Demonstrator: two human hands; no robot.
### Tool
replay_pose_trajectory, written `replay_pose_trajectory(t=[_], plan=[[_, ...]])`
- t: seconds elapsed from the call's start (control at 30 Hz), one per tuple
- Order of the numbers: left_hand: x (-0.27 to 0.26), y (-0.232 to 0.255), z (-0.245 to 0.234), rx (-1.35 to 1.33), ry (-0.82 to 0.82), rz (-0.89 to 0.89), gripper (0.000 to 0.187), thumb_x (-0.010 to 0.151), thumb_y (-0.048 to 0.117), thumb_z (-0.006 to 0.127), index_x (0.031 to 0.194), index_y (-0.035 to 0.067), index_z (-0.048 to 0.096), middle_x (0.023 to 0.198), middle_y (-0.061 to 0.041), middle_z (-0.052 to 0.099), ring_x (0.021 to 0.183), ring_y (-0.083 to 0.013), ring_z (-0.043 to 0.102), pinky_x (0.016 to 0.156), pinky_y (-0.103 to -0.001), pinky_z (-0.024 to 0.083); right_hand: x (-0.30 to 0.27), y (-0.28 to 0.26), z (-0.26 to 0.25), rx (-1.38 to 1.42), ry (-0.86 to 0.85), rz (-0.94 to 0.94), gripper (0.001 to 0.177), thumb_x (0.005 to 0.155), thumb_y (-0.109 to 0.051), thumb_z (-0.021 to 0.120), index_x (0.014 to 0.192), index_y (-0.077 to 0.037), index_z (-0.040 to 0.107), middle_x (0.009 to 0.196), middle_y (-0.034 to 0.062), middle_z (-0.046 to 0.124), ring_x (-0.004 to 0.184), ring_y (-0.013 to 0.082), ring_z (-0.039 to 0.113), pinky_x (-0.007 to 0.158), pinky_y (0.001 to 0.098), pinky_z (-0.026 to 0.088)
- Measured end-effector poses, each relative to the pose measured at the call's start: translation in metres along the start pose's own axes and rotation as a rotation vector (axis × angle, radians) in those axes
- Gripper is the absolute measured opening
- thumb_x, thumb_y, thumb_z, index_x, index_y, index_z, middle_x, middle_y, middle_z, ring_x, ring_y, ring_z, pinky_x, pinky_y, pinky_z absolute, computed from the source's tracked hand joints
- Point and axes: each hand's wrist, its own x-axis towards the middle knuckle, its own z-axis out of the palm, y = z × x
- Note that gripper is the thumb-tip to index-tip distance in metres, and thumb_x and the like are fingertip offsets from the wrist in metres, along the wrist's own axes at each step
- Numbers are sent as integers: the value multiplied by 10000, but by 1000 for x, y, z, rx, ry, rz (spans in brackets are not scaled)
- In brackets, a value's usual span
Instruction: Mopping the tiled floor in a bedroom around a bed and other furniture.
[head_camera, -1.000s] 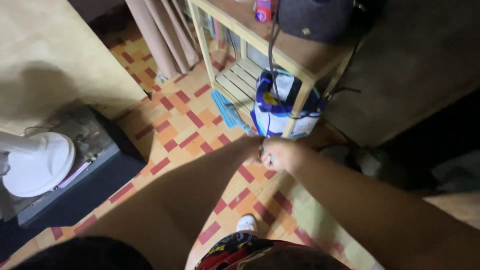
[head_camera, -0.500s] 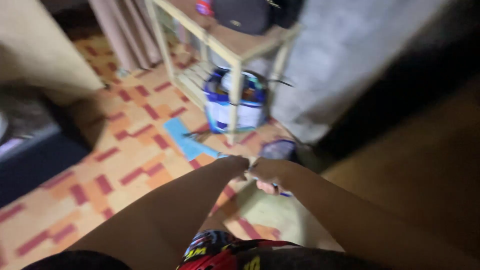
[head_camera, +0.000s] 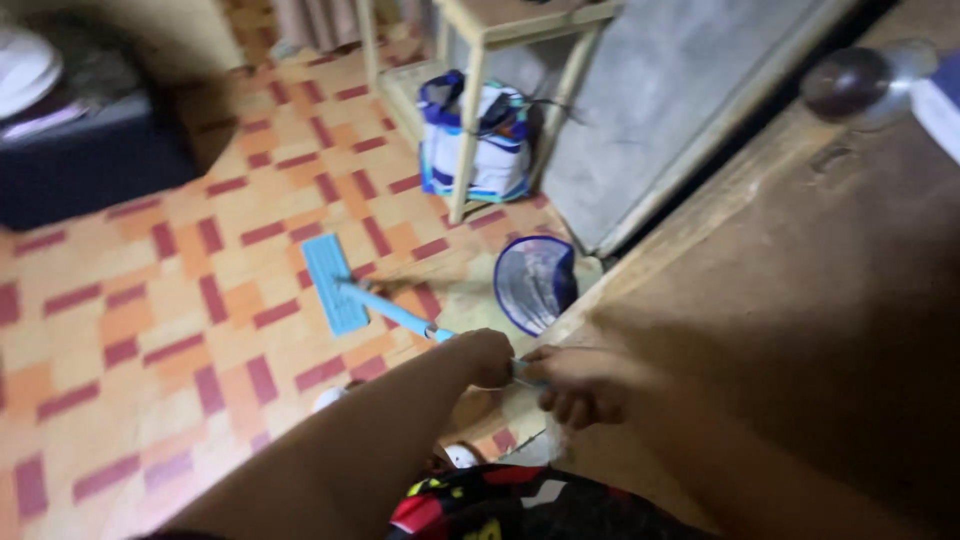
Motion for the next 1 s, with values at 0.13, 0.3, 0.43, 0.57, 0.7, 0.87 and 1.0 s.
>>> replay_pose_trajectory(t=[0.13,0.3,0.43,0.57,0.7,0.87,1.0], plan=[[-29,-18,16,6,20,-113,356,813,406,709,1070,167,770,1129,-139,735,1068,-338,694,912,-483,549,22,-10,29,36,-9,167,333,1003,-549,574,1157,-292,427,708,-40,378,453,55,269,356,217,157],[-39,-67,8,-75,245,-148,578,757,540,787,1183,162,692,1266,-122,689,1209,-313,633,1008,-447,508,62,-68,26,190,42,-80,98,1006,-334,551,965,-246,538,663,-13,489,426,51,305,342,196,169],[-63,-99,-16,-144,445,-80,777,620,510,901,1235,135,609,1275,-145,626,1174,-365,595,977,-449,496,71,-111,58,237,45,-104,179,1018,-303,541,900,-168,551,647,-14,534,409,34,327,323,178,185],[-32,-178,27,-383,131,-123,336,935,281,633,1123,44,487,1016,-109,439,986,-249,420,885,-309,373,87,-107,144,110,126,-217,169,1002,-229,478,866,-168,558,601,-21,477,401,61,324,332,213,207],[1,-243,134,-1574,190,-403,275,967,354,698,1008,94,614,790,-83,598,728,-274,573,701,-454,493,79,-63,192,1,138,-230,184,996,-220,439,848,-174,539,575,-33,414,402,73,312,333,237,197],[-178,-87,59,-606,249,-289,443,911,439,703,1174,102,589,1035,-117,661,940,-308,635,833,-438,532,32,-20,212,-153,76,-248,165,1019,-267,461,911,-168,536,613,-31,408,433,65,294,346,228,172],[-223,-10,81,-37,188,-200,568,877,490,709,1274,107,575,1182,-140,698,1068,-330,672,912,-429,555,-9,40,201,-168,35,-158,97,1042,-303,503,1011,-212,516,680,-32,430,459,43,286,363,207,176]])
